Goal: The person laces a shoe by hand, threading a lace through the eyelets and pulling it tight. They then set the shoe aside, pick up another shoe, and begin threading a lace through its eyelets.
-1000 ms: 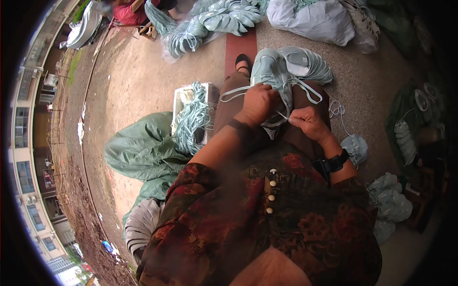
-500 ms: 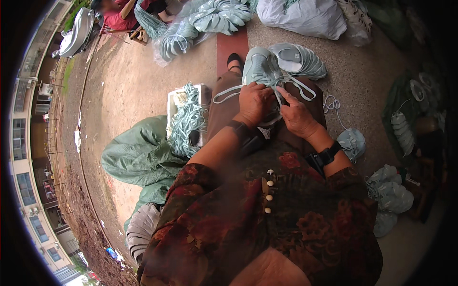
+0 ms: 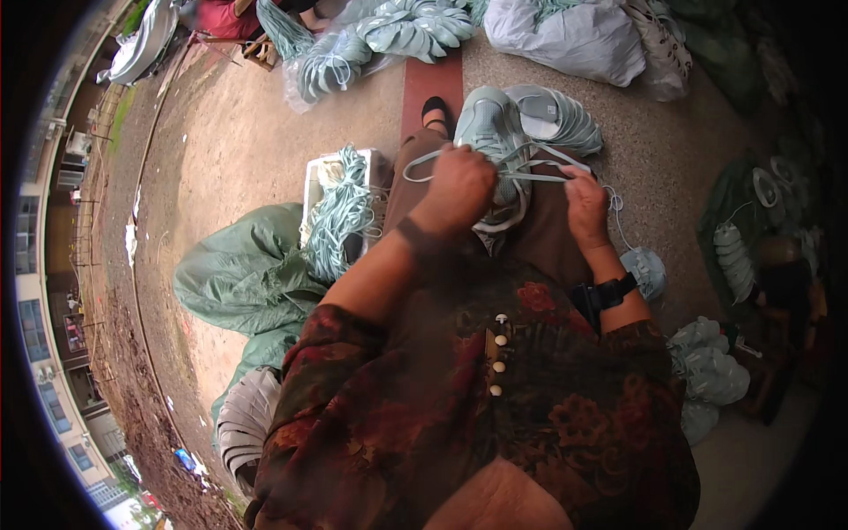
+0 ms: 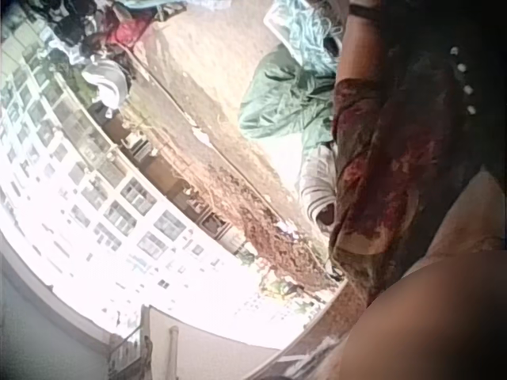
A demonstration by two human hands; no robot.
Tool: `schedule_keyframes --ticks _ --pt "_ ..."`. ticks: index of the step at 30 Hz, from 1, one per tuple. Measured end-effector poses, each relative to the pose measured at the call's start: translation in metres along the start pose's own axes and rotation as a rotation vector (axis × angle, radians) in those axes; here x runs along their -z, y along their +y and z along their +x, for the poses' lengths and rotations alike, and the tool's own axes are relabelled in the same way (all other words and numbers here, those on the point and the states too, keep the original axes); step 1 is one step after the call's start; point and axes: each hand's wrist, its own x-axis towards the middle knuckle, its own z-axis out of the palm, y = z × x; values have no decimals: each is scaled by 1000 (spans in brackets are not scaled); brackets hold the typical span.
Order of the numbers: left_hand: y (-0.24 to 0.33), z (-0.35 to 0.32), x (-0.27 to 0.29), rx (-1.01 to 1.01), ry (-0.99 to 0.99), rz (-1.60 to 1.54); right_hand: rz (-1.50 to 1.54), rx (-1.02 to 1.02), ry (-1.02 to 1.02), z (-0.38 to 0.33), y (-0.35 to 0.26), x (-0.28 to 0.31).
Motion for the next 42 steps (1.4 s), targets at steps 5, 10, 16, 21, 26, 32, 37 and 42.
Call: schedule_keyframes --ticks 5,10,16,21,26,32,37,42 --pt "-81 -116 19 356 96 -29 -286 -223 264 -26 33 69" --pt "-101 -231 11 758 63 107 -365 -373 292 -69 76 119" --pt "-100 -236 -21 902 -9 84 -568 -550 -239 -45 53 88" --pt "-100 -244 -22 896 -26 64 -327 189 -150 -8 -15 42" --pt "-98 -246 -18 914 -49 45 -221 238 -364 10 -31 -1" --pt "-103 -263 -24 970 -92 11 -120 106 -366 6 -14 12" --pt "-93 -245 -36 826 -99 -120 -119 76 -309 2 -18 15" --pt "-97 -217 -44 730 -204 -103 -179 42 -265 -7 1 28"
